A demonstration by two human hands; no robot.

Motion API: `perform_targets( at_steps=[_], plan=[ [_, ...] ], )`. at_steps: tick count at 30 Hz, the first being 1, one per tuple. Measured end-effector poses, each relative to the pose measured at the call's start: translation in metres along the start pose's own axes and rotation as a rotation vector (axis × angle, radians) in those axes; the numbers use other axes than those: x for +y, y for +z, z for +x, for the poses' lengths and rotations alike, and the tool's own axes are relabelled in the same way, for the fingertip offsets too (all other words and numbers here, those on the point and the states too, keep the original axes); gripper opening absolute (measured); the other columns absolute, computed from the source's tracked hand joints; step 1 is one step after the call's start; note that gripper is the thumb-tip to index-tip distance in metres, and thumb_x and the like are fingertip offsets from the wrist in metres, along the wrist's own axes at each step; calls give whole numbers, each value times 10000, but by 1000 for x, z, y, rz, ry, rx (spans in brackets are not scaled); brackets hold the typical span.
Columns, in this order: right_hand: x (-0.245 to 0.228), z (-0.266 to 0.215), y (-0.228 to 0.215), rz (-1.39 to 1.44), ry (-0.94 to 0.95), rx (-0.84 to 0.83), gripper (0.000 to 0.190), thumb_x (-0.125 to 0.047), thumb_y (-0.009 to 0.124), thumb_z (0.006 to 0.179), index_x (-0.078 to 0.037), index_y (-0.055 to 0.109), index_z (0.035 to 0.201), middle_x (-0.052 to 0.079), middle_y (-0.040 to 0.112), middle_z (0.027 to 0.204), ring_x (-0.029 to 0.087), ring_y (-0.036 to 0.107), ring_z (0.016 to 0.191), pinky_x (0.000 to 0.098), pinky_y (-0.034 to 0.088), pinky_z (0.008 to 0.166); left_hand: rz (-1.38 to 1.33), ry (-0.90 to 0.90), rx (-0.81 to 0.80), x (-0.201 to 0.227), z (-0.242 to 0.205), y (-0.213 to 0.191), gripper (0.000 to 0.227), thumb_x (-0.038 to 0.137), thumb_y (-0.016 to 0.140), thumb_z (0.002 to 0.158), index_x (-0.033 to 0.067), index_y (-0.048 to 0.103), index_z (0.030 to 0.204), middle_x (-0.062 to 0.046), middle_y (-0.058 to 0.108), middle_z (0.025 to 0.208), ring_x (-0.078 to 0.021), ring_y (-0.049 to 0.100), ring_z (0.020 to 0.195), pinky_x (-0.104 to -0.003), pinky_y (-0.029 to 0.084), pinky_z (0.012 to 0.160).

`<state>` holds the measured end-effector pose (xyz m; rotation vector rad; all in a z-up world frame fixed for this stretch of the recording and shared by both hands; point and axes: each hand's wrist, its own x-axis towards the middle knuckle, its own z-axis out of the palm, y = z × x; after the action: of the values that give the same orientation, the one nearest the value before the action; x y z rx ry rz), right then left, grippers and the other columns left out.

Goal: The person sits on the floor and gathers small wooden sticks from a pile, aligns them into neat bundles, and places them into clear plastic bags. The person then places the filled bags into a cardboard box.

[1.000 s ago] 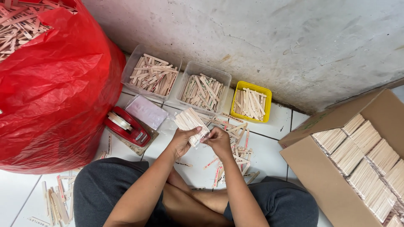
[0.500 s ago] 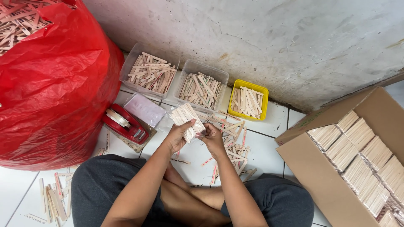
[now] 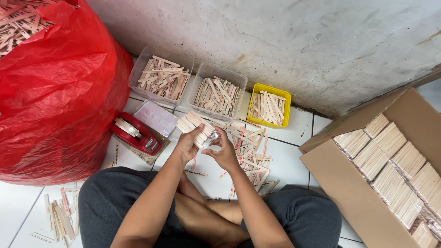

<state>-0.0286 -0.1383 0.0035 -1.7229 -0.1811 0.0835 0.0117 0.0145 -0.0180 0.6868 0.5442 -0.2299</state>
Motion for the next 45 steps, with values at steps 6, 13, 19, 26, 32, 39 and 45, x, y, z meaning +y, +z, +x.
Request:
perform_targets(
  at_steps=[6,13,19,26,32,39,45],
  plan=[
    [-10,-4,15,-25,42,135,908,-193,949,701,-95,437,1444,204,669,1248,310,728,1051,390,585,972,42,-2,-17,3,-21,17,554,132,840,848,-31,582,1310,-167,718,1158,-255,742,977,-433,635,862],
    [29,3,8,161,59,46,990,-108,936,710,-76,326,1489,186,657,1213,267,693,1077,396,568,993,48,-39,-12,-2,-21,15,534,115,833,855,-40,582,1300,-213,724,1135,-296,752,954,-439,658,806],
    [40,6,9,166,162,127,734,-179,892,807,-115,489,1416,154,721,1125,213,706,988,362,594,908,41,-33,-4,-5,-7,6,546,114,837,853,-29,573,1310,-237,717,1135,-308,762,916,-340,676,716],
    [-38,62,7,95,39,-6,349,-106,816,870,-108,696,1197,17,692,919,91,647,840,242,553,780,10,64,192,54,-10,-9,703,103,867,809,-44,492,1385,-263,656,1256,-370,683,1094,-508,590,919],
    [-39,209,60,-494,-272,-85,177,-158,770,882,-239,795,1037,-27,738,825,148,684,795,296,552,764,-8,16,413,33,17,-2,813,167,885,767,-92,439,1396,-313,641,1192,-420,669,1114,-559,574,891],
    [8,305,125,-1271,-475,-518,190,-100,716,900,-141,790,1070,54,774,1057,275,722,1016,421,575,905,-61,63,619,49,14,3,730,201,831,769,-76,538,1379,-283,622,1233,-373,609,1241,-507,513,963],
    [34,340,149,-1569,-694,-565,122,-208,743,881,-267,791,976,-50,746,1009,207,703,972,412,544,901,-177,106,728,59,24,1,657,193,850,742,-74,592,1284,-256,631,1134,-344,628,1150,-502,490,953]
  ],
)
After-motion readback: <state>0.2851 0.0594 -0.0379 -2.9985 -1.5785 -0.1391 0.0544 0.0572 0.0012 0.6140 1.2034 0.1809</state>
